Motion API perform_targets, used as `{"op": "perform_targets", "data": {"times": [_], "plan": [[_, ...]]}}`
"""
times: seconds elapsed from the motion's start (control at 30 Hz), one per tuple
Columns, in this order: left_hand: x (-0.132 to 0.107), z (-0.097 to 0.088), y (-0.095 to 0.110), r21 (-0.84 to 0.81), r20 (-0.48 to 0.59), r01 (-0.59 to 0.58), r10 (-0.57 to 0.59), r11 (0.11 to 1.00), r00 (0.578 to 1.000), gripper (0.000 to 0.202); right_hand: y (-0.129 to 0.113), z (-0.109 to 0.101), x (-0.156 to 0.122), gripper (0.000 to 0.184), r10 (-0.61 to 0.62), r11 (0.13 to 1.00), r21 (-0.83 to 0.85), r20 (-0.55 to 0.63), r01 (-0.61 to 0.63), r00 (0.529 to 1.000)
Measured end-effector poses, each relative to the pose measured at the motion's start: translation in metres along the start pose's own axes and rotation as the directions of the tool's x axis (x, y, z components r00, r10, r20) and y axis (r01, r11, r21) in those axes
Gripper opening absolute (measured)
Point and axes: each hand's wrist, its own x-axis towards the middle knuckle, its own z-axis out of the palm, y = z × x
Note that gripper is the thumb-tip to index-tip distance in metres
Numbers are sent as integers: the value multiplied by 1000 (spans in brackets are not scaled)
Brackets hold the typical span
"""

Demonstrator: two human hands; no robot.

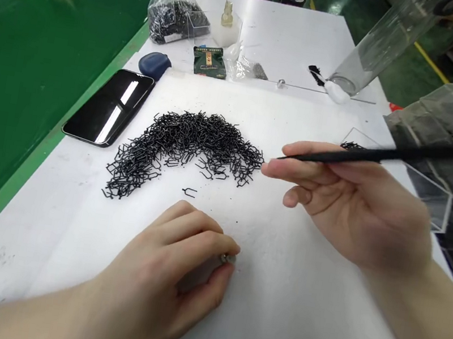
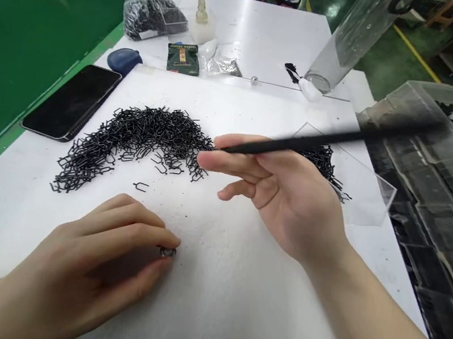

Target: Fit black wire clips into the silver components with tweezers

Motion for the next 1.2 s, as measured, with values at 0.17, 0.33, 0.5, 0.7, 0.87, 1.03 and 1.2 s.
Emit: {"op": "perform_targets", "data": {"times": [0.17,0.33,0.5,0.7,0.87,1.03,1.2], "plan": [[4,-6,7,12,33,42,-43,999,999,22,9,9,0,11,7,985,-171,-162,-35,987],[5,-3,9,2,22,61,-61,998,998,23,11,15,-6,16,-132,914,-402,-160,57,978],[0,6,2,-40,-20,54,-55,998,998,28,11,10,-6,18,-248,838,-509,-31,198,968],[0,2,2,-53,2,54,-54,997,999,28,16,4,-10,19,-234,798,-584,-71,149,970],[3,2,3,-66,18,73,-72,995,997,27,14,6,-12,24,-242,760,-642,-134,102,961],[3,0,3,-35,33,94,-93,995,995,29,15,7,-12,13,-197,786,-614,-130,77,972],[3,0,3,6,45,94,-95,996,995,24,16,5,-15,16,-218,769,-631,-115,99,969]]}}
